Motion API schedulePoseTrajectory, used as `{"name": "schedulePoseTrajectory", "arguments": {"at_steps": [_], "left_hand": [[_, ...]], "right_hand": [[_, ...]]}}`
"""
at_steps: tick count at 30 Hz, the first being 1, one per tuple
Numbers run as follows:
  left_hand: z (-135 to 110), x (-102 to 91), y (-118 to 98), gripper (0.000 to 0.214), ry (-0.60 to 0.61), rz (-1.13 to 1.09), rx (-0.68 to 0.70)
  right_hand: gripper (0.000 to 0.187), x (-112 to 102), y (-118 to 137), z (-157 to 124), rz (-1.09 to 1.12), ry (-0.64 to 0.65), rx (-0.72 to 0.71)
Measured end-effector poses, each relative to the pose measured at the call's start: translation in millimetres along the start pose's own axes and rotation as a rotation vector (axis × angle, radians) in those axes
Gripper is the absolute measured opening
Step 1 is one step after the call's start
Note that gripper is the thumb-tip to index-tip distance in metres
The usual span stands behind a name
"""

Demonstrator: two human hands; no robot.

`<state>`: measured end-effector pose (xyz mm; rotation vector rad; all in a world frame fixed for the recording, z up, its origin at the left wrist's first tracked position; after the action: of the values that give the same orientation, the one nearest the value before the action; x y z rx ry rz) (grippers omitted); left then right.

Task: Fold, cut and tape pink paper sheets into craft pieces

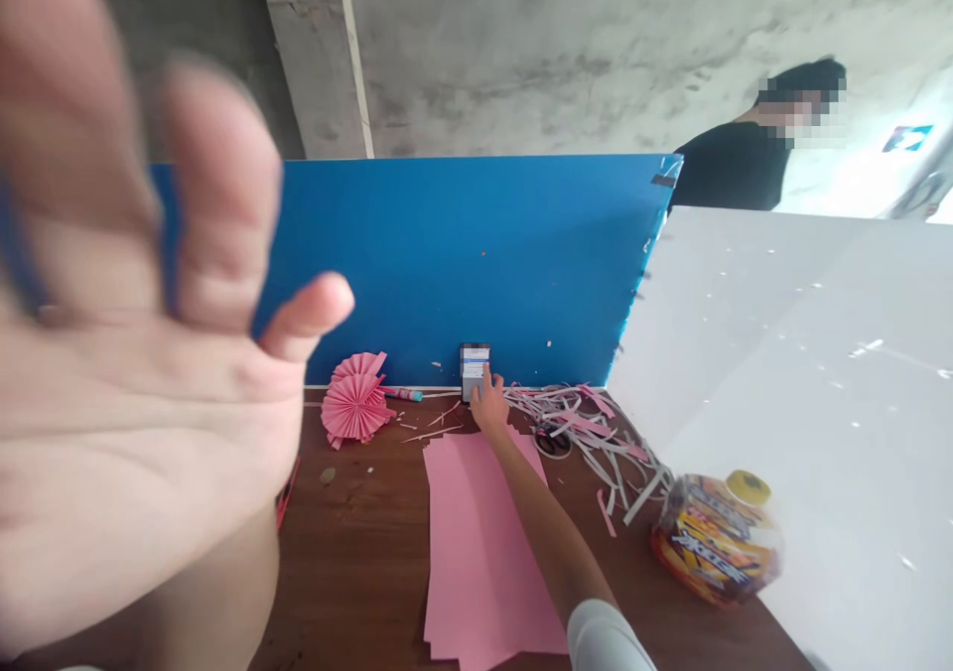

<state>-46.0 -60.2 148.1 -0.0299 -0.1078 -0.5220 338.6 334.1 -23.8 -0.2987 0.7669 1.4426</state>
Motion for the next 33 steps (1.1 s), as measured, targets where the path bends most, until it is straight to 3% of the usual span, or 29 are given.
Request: {"name": "schedulePoseTrajectory", "arguments": {"at_steps": [1, 2, 5, 7, 10, 12, 14, 18, 22, 26, 33], "left_hand": [[-2.8, 8.3, 13.7, 0.057, 0.098, -0.123, -0.059], [-8.7, 4.9, 34.1, 0.050, 0.087, -0.186, -0.131], [-49.0, -14.8, 109.9, 0.050, 0.000, -0.209, -0.261], [-94.9, -22.1, 177.5, 0.041, 0.001, -0.043, -0.448], [-181.7, -16.7, 279.8, 0.028, 0.246, 0.342, -0.757], [-229.3, -17.9, 329.7, 0.023, 0.371, 0.550, -0.806], [-261.1, -17.0, 364.3, 0.031, 0.484, 0.694, -0.753], [-281.7, -24.8, 398.9, 0.038, 0.546, 0.918, -0.655], [-273.6, -33.9, 406.2, 0.028, 0.506, 1.117, -0.632], [-272.0, -35.4, 412.0, 0.034, 0.499, 1.212, -0.654], [-269.7, -26.6, 424.4, 0.028, 0.432, 1.206, -0.737]], "right_hand": [[0.059, -1.6, 0.7, -0.6, 0.013, -0.005, -0.005], [0.059, -4.2, 1.2, -2.1, 0.033, -0.021, -0.013], [0.058, -13.9, -2.6, -11.4, 0.099, -0.114, -0.019], [0.057, -14.9, -10.6, -19.2, 0.119, -0.145, 0.014], [0.054, -10.3, -20.7, -27.3, 0.131, -0.134, 0.052], [0.055, -8.8, -22.9, -29.2, 0.138, -0.125, 0.055], [0.056, -7.9, -22.6, -28.5, 0.147, -0.111, 0.050], [0.058, -5.5, -25.8, -24.2, 0.202, -0.083, 0.058], [0.061, -3.1, -41.3, -20.2, 0.269, -0.097, 0.118], [0.064, 6.5, -51.0, -12.7, 0.372, -0.064, 0.131], [0.071, 16.0, -42.2, -7.0, 0.506, -0.014, 0.004]]}}
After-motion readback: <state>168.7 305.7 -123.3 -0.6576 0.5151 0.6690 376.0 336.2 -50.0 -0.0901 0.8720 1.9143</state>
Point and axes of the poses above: each hand's wrist, its own z-axis towards the middle knuckle, its own x-axis out of the palm, y = z × x, the point moved 10 cm from there along z, towards the middle knuckle, and after that the axes turned 3 degrees about -x, right-handed, at the moved point
